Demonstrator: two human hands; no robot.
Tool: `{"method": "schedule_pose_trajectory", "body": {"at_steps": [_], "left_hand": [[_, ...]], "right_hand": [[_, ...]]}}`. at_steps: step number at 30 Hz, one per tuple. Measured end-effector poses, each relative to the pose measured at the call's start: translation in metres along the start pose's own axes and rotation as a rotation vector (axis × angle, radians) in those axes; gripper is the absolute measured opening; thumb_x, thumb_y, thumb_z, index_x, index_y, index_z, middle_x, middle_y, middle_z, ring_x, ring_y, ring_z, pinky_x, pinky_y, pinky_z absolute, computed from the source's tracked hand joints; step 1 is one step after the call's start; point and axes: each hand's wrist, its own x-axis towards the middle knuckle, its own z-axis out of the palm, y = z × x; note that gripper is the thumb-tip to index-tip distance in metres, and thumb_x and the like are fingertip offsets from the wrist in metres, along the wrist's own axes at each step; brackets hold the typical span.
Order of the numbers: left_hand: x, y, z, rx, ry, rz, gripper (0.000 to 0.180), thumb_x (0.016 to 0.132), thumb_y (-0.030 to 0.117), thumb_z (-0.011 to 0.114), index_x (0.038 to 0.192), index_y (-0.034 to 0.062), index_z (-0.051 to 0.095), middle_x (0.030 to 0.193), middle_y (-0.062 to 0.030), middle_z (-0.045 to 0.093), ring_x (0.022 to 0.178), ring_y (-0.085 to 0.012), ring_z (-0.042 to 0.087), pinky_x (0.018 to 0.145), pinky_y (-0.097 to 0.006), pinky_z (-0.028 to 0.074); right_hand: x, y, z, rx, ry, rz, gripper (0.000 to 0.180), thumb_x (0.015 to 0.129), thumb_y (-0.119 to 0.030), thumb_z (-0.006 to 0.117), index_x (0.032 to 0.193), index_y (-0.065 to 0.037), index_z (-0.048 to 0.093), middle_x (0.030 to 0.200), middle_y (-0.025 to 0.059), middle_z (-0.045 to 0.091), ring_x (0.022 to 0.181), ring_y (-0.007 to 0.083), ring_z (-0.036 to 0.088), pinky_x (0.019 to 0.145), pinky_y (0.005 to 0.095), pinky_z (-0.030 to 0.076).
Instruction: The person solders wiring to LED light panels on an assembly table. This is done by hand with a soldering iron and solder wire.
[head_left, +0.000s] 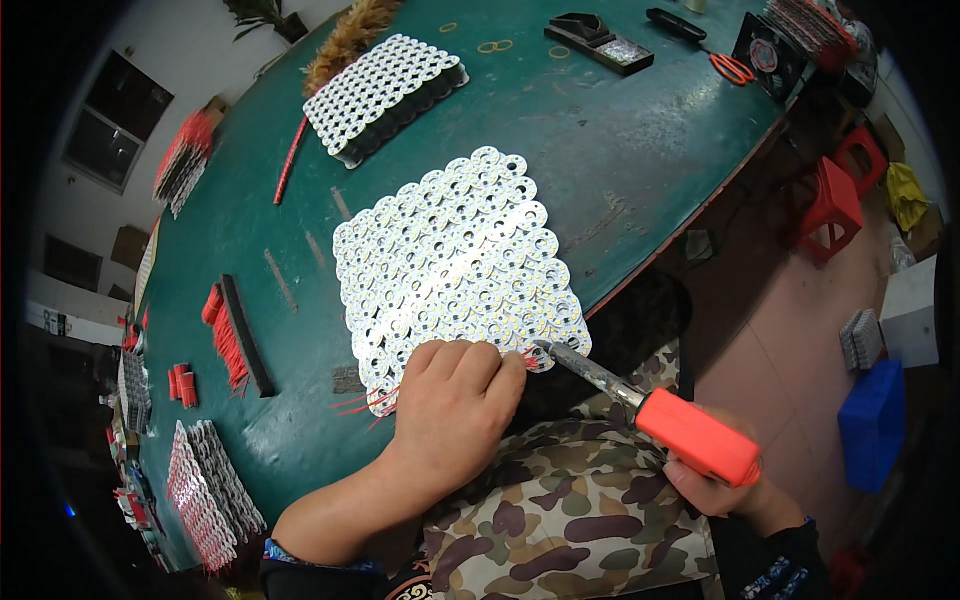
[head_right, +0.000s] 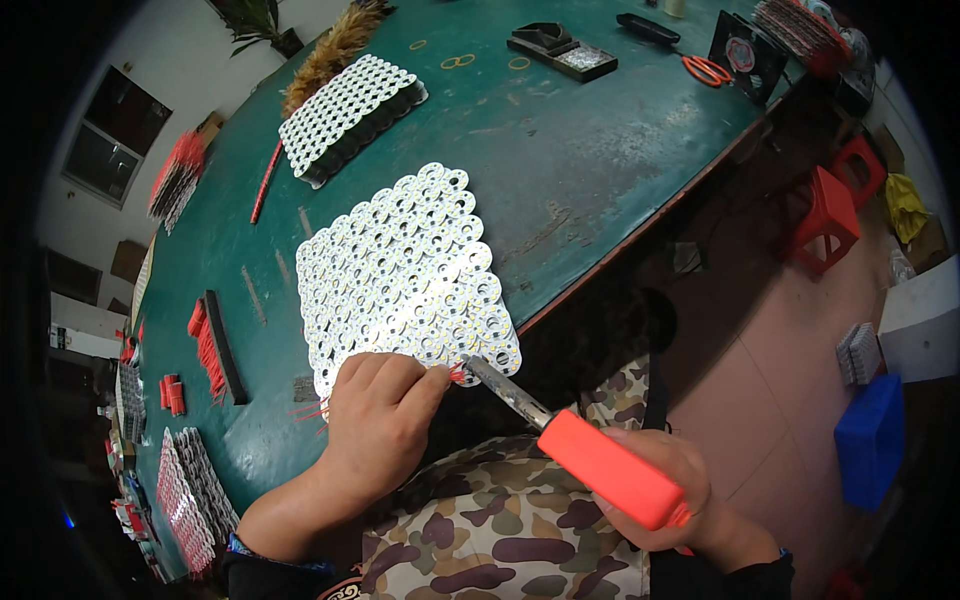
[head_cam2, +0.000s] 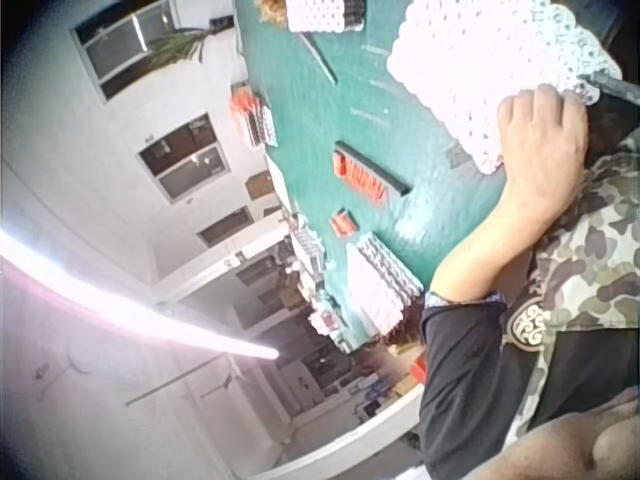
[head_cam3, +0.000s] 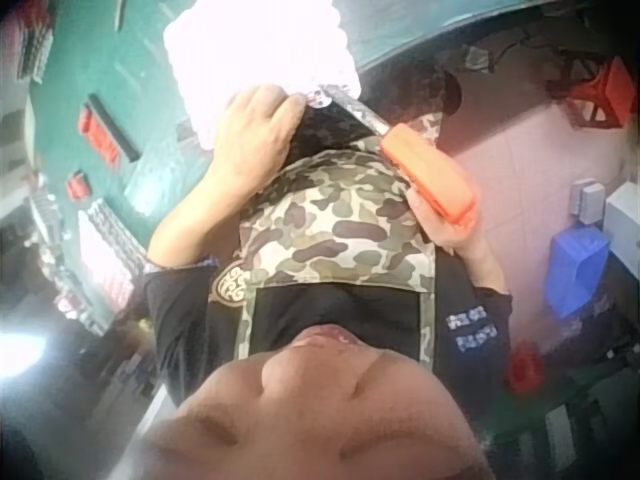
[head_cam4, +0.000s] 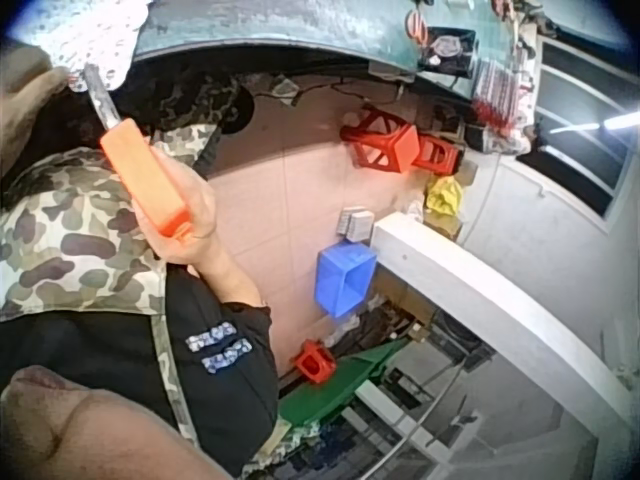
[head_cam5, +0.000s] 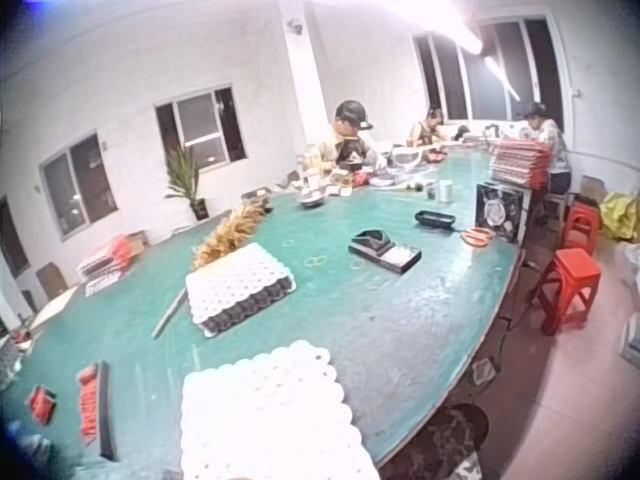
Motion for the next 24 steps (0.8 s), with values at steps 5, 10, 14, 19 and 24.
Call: {"method": "schedule_pose_trajectory", "body": {"at_steps": [5,10,14,19,24], "left_hand": [[0.003,0.005,-0.004,0.002,-0.069,-0.071,0.023,0.076,0.009,0.065,0.099,0.0076,0.069,0.082,-0.0036,0.060,0.078,-0.0237,0.061,0.073,-0.039,0.045],[0.004,0.005,-0.005,0.004,-0.073,-0.063,0.022,0.076,0.009,0.065,0.098,0.0072,0.068,0.082,-0.0035,0.059,0.078,-0.0236,0.061,0.073,-0.040,0.045],[0.004,0.005,-0.006,0.012,-0.098,-0.067,0.023,0.076,0.008,0.065,0.099,0.0069,0.068,0.083,-0.0036,0.059,0.079,-0.0235,0.061,0.074,-0.039,0.045],[0.004,0.005,-0.006,0.008,-0.103,-0.068,0.024,0.076,0.009,0.065,0.099,0.0070,0.068,0.083,-0.0037,0.059,0.079,-0.0235,0.060,0.074,-0.039,0.045],[0.004,0.005,-0.005,0.012,-0.112,-0.064,0.025,0.076,0.009,0.065,0.100,0.0069,0.068,0.083,-0.0036,0.058,0.080,-0.0233,0.060,0.075,-0.040,0.045]], "right_hand": [[0.001,0.003,0.001,-0.015,-0.013,-0.046,0.066,0.071,0.000,0.080,0.130,0.005,0.053,0.103,0.0173,0.071,0.078,0.0306,0.073,0.065,0.0365,0.058],[0.003,-0.003,-0.001,-0.045,-0.011,-0.044,0.067,0.070,0.000,0.080,0.130,0.005,0.053,0.104,0.0173,0.071,0.078,0.0302,0.073,0.066,0.0366,0.058],[0.005,-0.006,-0.002,-0.078,-0.006,-0.046,0.065,0.071,-0.001,0.080,0.130,0.005,0.054,0.104,0.0168,0.072,0.079,0.0294,0.073,0.068,0.0363,0.059],[-0.007,0.001,-0.002,0.017,-0.011,0.014,0.063,0.072,-0.002,0.079,0.129,0.007,0.054,0.103,0.0161,0.072,0.081,0.0289,0.074,0.071,0.0363,0.059],[-0.007,-0.004,-0.006,-0.048,-0.005,0.021,0.062,0.074,-0.003,0.079,0.129,0.008,0.054,0.100,0.0154,0.073,0.083,0.0291,0.075,0.074,0.0375,0.059]]}}
